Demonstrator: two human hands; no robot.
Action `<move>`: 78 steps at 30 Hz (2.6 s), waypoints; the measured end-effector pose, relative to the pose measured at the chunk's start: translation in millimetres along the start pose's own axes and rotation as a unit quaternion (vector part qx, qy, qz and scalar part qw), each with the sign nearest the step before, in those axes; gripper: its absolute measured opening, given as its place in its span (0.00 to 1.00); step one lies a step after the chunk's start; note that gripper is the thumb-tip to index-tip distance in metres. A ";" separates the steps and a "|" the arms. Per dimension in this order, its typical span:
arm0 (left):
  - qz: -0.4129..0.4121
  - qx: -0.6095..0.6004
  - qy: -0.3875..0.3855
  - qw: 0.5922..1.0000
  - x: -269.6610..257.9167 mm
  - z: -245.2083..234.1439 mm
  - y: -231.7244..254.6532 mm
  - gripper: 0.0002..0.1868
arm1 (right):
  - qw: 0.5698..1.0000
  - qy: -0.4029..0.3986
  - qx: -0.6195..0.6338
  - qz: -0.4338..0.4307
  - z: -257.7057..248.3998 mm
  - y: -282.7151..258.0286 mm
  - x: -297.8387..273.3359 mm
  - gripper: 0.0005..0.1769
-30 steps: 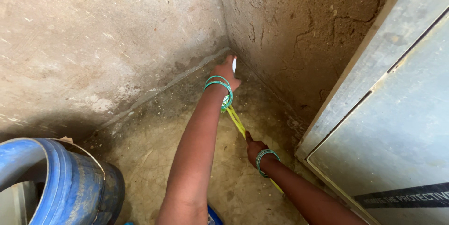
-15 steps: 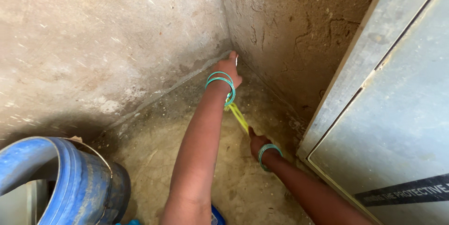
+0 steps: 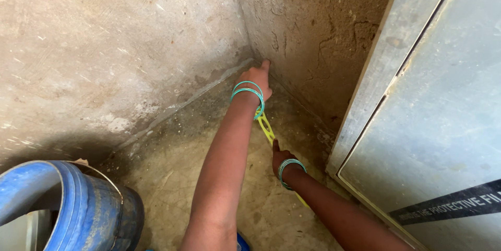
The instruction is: The person scrubs a concrete floor using a yellow brush and cleaning agents. They dip a sponge in a blue bucket, apply liquid from a green bottle, and scrub the floor and wall base repeatedly.
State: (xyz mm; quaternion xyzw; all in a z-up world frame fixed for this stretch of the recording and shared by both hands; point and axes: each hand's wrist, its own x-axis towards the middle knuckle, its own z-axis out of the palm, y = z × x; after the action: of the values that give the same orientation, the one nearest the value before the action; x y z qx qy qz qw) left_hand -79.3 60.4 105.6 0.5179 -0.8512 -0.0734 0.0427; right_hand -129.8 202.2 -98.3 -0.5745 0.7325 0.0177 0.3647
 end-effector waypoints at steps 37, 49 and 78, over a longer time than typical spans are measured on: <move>-0.105 -0.191 0.206 0.954 -27.2 -1.4 -91.3 0.46 | 0.998 0.040 0.000 -0.049 40.9 11.8 7.4 0.48; -0.165 -0.125 0.371 0.905 -199.7 159.8 -342.7 0.36 | 0.998 0.053 0.041 0.021 42.0 36.1 -18.2 0.45; -0.504 -0.160 0.294 0.796 -322.4 181.8 -307.3 0.32 | 0.995 0.077 0.004 0.071 137.3 98.8 -16.4 0.44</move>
State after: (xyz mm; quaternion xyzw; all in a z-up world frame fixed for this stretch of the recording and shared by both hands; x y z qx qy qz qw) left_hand 311.0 222.2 -124.4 0.8559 -0.3929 -0.0641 0.3302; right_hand -142.5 310.4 -228.8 -0.5190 0.7974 -0.0035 0.3077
